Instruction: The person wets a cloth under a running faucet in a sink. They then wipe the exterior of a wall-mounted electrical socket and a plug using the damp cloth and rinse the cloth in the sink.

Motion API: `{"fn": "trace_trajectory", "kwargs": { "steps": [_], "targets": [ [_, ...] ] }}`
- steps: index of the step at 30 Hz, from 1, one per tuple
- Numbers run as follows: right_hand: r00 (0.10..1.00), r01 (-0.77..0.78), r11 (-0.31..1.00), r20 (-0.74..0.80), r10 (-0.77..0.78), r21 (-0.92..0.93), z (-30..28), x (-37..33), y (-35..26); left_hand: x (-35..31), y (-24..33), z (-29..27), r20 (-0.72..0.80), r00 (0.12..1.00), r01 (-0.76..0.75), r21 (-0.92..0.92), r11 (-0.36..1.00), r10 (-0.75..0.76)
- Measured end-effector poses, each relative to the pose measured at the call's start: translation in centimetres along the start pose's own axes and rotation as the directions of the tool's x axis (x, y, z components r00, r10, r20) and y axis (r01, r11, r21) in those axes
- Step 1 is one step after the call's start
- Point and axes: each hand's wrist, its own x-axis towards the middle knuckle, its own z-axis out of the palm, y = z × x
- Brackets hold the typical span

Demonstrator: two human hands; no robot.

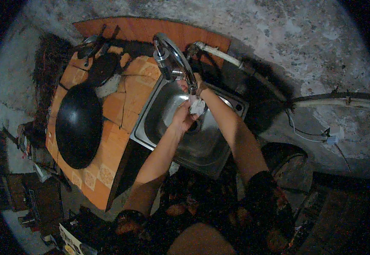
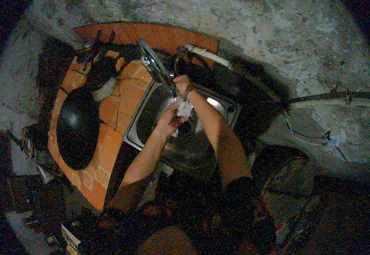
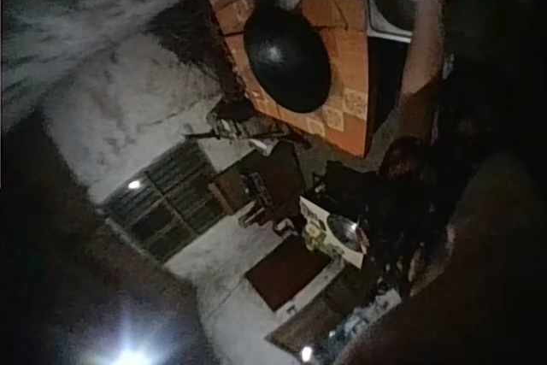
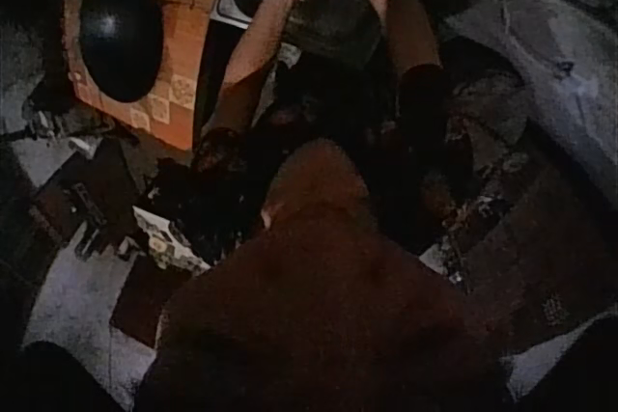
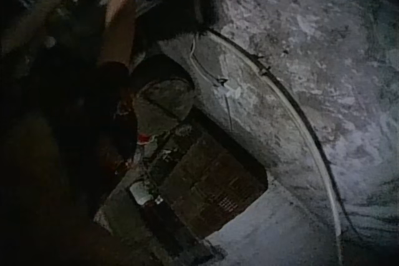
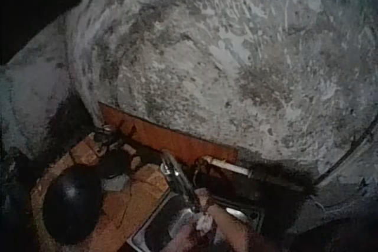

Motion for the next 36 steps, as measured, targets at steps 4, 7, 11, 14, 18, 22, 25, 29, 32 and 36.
{"fn": "trace_trajectory", "kwargs": {
  "steps": [4,7,11,14,18,22,25,29,32,36],
  "targets": [
    [0.988,0.043,0.999,-0.146,-0.046,-0.023,-1.7,2.8,3.1,1.0,-0.2,-0.2,0.093,0.996,-0.005,-0.060,0.998,0.011],
    [0.983,0.180,0.982,-0.011,-0.181,-0.051,-4.6,2.8,6.0,1.6,-0.7,0.0,0.136,0.991,-0.009,0.013,1.000,0.007],
    [0.840,-0.534,0.810,0.262,0.475,0.242,-0.8,-4.7,2.8,2.9,-0.8,-4.5,-0.025,0.989,-0.145,0.117,0.982,0.149],
    [0.921,-0.389,0.842,0.155,0.357,0.374,-3.6,-8.4,4.5,2.9,-0.5,-3.7,-0.086,0.985,-0.130,0.178,0.975,0.147],
    [0.964,-0.214,0.940,-0.100,0.248,0.265,-4.3,-9.1,4.3,4.9,-1.2,-8.0,0.060,0.984,-0.162,-0.070,0.984,0.166],
    [0.796,0.345,0.578,-0.096,-0.598,-0.739,1.1,-8.5,8.1,7.9,-3.7,-7.7,-0.107,0.993,-0.017,0.213,0.977,0.041],
    [0.958,0.225,0.901,-0.085,-0.274,-0.371,5.9,-9.4,8.6,11.1,-6.8,-10.1,0.406,0.845,-0.119,-0.491,0.863,0.348],
    [0.875,-0.020,0.948,-0.464,-0.136,-0.317,0.8,-9.1,4.2,7.7,-5.7,-3.8,0.056,0.992,-0.121,0.085,0.989,0.116],
    [0.780,0.239,0.710,-0.304,-0.546,-0.662,5.9,-9.9,4.4,10.2,-5.6,-8.3,0.619,0.691,-0.067,-0.460,0.885,0.374],
    [0.721,-0.119,0.809,-0.610,-0.328,-0.576,3.3,-7.7,6.8,7.9,-4.2,-3.0,-0.045,0.998,-0.050,-0.130,0.990,0.044]
  ]
}}
